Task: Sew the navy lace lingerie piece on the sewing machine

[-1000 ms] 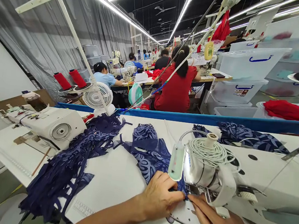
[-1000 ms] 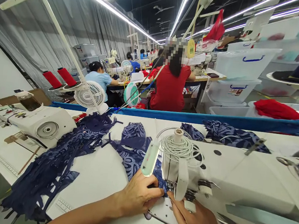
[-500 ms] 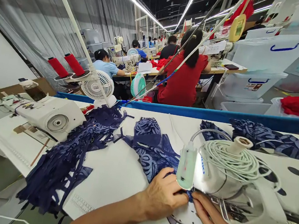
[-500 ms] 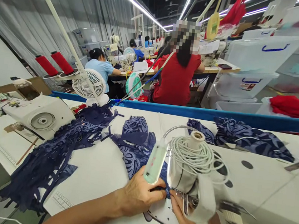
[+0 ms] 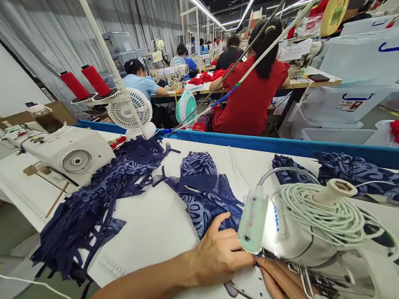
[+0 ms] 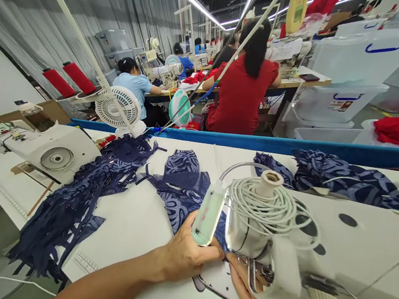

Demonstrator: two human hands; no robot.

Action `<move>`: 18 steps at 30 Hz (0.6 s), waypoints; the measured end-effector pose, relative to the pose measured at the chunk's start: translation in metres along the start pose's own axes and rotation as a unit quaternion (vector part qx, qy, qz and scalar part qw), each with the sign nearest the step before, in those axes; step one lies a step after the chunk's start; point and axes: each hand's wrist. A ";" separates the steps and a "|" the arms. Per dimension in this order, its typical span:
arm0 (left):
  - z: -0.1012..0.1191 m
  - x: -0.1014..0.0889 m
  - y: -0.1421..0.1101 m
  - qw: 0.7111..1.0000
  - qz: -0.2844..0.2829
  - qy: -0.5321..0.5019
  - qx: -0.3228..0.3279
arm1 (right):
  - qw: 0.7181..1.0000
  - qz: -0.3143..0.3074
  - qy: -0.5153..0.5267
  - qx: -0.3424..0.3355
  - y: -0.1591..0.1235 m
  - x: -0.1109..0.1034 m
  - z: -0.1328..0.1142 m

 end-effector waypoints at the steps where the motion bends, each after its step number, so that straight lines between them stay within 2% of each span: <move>1: 0.001 0.000 0.000 1.000 0.004 0.009 0.002 | 0.998 -0.011 -0.046 -0.050 -0.003 0.001 0.000; 3: 0.004 0.001 0.000 0.999 0.022 0.032 0.007 | 0.982 -0.020 -0.126 -0.137 -0.010 0.003 -0.001; 5: 0.007 0.002 0.000 0.997 0.044 0.052 0.019 | 0.973 -0.025 -0.154 -0.171 -0.017 0.004 -0.006; 8: 0.012 0.003 -0.003 0.996 0.060 0.059 0.024 | 0.976 -0.043 -0.152 -0.153 -0.022 0.003 -0.015; 14: 0.013 0.002 -0.005 0.999 0.008 -0.004 -0.042 | 0.988 -0.056 -0.093 -0.111 -0.019 -0.002 -0.023; 18: 0.010 -0.002 -0.003 0.995 -0.020 -0.062 -0.074 | 0.989 -0.042 -0.087 -0.113 -0.023 0.002 -0.022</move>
Point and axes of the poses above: each hand's wrist, its own y-axis towards the middle knuckle, its own x-axis out of the palm, z = x × y, and after that the axes turned 12 degrees about -y, right-handed
